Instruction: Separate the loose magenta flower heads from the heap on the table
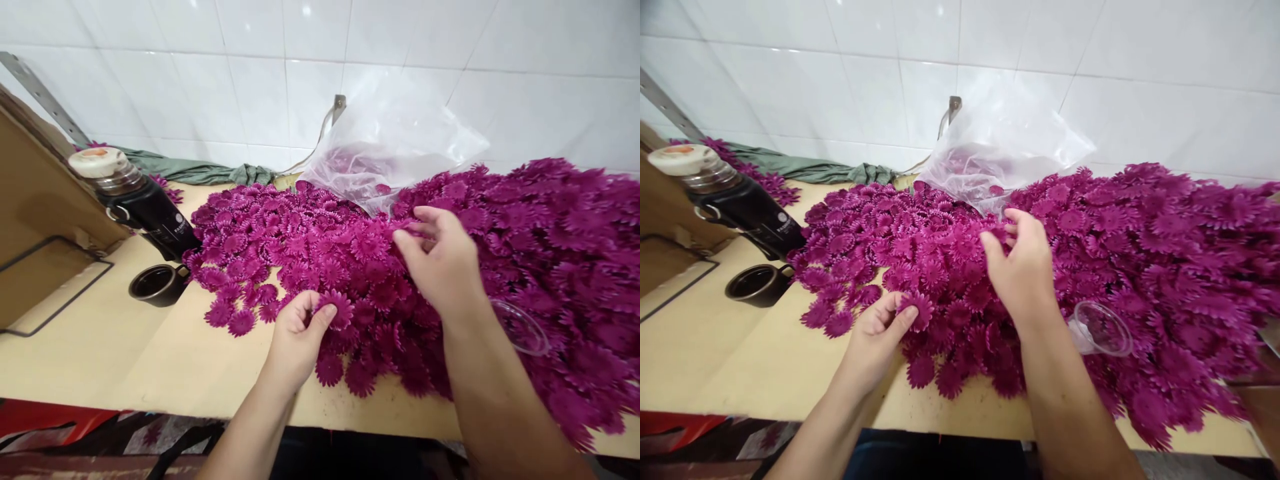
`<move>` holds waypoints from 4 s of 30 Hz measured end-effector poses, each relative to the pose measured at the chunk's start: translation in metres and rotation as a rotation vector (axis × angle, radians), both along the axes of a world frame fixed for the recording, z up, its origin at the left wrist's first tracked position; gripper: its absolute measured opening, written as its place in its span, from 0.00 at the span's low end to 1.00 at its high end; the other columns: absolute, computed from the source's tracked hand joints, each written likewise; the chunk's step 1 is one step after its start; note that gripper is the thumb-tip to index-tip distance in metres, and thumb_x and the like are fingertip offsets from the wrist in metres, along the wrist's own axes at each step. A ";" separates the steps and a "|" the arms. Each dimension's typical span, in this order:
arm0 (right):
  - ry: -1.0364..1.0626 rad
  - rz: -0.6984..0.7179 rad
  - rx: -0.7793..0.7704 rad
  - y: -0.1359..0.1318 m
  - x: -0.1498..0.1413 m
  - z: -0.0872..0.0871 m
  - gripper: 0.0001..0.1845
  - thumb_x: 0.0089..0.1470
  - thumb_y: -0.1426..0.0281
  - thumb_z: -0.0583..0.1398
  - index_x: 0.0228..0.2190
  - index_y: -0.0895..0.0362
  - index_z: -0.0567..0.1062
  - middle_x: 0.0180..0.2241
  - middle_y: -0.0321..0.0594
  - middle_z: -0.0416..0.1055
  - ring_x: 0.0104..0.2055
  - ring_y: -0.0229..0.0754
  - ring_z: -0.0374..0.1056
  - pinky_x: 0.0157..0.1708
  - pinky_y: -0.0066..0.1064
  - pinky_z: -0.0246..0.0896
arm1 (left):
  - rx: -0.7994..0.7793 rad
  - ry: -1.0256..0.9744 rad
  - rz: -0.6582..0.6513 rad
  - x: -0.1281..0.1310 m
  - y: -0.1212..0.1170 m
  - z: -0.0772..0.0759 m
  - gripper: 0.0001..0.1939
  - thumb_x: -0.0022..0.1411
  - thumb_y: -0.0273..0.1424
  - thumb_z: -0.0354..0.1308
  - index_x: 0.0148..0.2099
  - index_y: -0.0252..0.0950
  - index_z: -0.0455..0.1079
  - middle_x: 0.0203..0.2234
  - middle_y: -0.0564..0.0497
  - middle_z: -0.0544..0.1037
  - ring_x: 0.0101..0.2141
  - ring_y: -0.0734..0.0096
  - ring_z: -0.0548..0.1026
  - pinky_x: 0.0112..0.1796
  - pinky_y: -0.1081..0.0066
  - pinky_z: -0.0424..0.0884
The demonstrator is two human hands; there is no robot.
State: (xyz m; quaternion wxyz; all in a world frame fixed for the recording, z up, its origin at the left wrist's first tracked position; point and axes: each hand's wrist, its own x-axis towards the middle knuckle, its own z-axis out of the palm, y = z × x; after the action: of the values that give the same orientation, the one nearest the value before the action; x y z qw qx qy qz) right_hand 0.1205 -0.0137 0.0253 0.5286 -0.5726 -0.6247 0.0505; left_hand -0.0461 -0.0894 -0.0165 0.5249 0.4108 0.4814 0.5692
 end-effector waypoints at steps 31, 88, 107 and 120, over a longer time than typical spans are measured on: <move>-0.202 0.214 0.094 -0.038 -0.021 0.002 0.09 0.52 0.70 0.58 0.38 0.55 0.73 0.41 0.46 0.73 0.46 0.48 0.67 0.48 0.45 0.62 | 0.007 -0.085 -0.048 -0.001 0.013 0.001 0.15 0.45 0.40 0.65 0.23 0.34 0.67 0.18 0.56 0.68 0.22 0.78 0.64 0.26 0.76 0.62; -0.200 0.088 0.018 -0.025 -0.009 0.000 0.15 0.52 0.69 0.58 0.42 0.58 0.72 0.45 0.50 0.72 0.47 0.49 0.68 0.48 0.48 0.62 | 0.065 -0.048 -0.060 -0.006 0.002 -0.009 0.13 0.49 0.38 0.65 0.33 0.34 0.73 0.26 0.51 0.76 0.30 0.71 0.71 0.35 0.72 0.67; 0.261 0.481 -0.343 -0.045 -0.028 -0.010 0.04 0.48 0.74 0.59 0.23 0.57 0.71 0.22 0.33 0.69 0.25 0.35 0.65 0.26 0.28 0.61 | 0.170 0.159 -0.064 -0.001 0.000 -0.012 0.21 0.52 0.48 0.59 0.21 0.36 0.63 0.17 0.56 0.62 0.22 0.76 0.59 0.25 0.73 0.59; -0.175 0.311 -0.022 -0.049 -0.025 -0.009 0.11 0.54 0.69 0.57 0.41 0.56 0.73 0.44 0.46 0.73 0.48 0.46 0.66 0.50 0.44 0.60 | 0.028 0.061 -0.050 -0.004 0.004 -0.011 0.15 0.50 0.40 0.62 0.23 0.35 0.66 0.16 0.57 0.64 0.20 0.78 0.60 0.24 0.76 0.59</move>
State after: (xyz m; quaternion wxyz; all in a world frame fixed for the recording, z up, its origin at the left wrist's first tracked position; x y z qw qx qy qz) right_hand 0.0957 -0.0627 0.0162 0.4518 -0.4768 -0.7488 0.0886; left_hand -0.0500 -0.0856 -0.0278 0.5183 0.4469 0.4788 0.5500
